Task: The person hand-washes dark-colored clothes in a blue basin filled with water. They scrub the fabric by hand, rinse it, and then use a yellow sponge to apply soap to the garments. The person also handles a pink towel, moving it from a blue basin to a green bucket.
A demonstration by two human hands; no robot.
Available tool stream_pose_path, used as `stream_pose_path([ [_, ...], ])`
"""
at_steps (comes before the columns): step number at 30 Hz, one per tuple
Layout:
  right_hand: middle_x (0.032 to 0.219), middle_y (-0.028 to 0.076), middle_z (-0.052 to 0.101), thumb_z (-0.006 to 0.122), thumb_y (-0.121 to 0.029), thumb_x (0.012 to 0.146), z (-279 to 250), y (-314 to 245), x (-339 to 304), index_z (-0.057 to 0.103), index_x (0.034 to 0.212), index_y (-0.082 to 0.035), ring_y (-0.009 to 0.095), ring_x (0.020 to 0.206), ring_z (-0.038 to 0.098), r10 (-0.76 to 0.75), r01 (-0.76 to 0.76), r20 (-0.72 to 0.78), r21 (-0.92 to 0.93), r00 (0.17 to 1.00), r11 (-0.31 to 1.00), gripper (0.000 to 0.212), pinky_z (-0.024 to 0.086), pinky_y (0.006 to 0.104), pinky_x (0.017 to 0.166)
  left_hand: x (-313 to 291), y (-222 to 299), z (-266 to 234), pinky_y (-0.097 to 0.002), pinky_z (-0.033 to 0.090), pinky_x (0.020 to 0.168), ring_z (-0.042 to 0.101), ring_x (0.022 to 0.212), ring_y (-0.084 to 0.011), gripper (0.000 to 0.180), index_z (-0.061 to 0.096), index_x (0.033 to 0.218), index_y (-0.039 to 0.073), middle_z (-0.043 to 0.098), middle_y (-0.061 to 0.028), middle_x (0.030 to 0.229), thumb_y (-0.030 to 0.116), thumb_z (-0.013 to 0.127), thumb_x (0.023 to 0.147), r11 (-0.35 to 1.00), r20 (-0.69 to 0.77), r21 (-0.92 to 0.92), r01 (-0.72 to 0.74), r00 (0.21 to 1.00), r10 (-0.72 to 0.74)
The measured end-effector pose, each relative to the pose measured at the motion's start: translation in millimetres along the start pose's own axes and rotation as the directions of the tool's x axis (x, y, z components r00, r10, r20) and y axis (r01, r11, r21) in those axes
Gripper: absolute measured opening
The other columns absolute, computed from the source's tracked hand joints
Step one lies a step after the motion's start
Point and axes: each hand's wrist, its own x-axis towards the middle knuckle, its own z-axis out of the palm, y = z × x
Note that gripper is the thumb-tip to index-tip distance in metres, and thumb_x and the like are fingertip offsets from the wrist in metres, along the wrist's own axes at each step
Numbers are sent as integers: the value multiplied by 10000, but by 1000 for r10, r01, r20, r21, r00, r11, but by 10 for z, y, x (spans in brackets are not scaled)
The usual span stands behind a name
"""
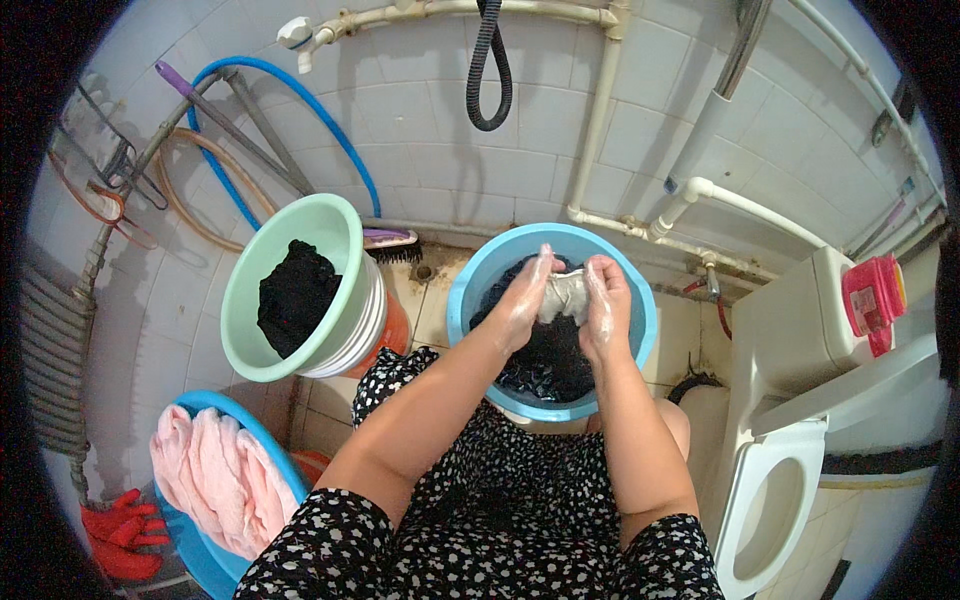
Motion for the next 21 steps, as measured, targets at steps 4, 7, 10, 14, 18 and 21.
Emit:
stream_pose_path([
  [4,767,-15,529,556,-197,889,56,-78,24,554,879,-56,78,653,483,-7,7,-151,2,989,1000,141,410,230,575,26,-109,79,-275,414,699,490,743,-113,363,528,862,81,520,-7,787,412,400,937,997,51,-78,-11,999,15],
  [7,648,-11,540,562,-219,883,-33,-108,-35,595,751,-36,98,589,492,1,-7,-45,-143,999,990,228,419,243,568,56,8,70,-256,413,583,461,629,-94,337,504,767,99,490,10,713,393,450,924,956,-14,-284,-77,997,76],
  [10,581,80,590,602,-276,825,230,-164,-394,578,616,-1,146,534,552,-202,322,266,-564,942,760,346,443,294,529,137,13,32,-253,385,532,435,589,-84,356,495,751,106,455,24,655,429,482,899,975,-71,-221,-6,997,-10],
  [14,572,181,560,569,-302,824,246,-66,-213,589,619,-21,332,535,582,-345,377,231,-807,910,453,349,471,397,542,-29,-342,107,-242,466,633,544,695,-95,249,514,830,125,540,18,744,352,464,920,757,256,-641,126,965,56],
  [18,624,193,575,592,-273,821,55,-166,2,595,652,-16,344,562,567,-332,236,56,-812,942,533,307,466,382,576,-178,-294,458,-281,461,659,549,704,-131,249,521,821,109,548,-12,739,302,415,939,845,159,-526,93,987,-10],
  [21,675,213,573,591,-285,813,239,-63,-255,569,687,-24,330,598,541,-438,447,256,-790,862,418,292,453,401,599,32,-462,73,-293,460,641,548,667,-144,279,523,768,107,530,-17,704,352,492,898,716,357,-691,102,909,215],
])
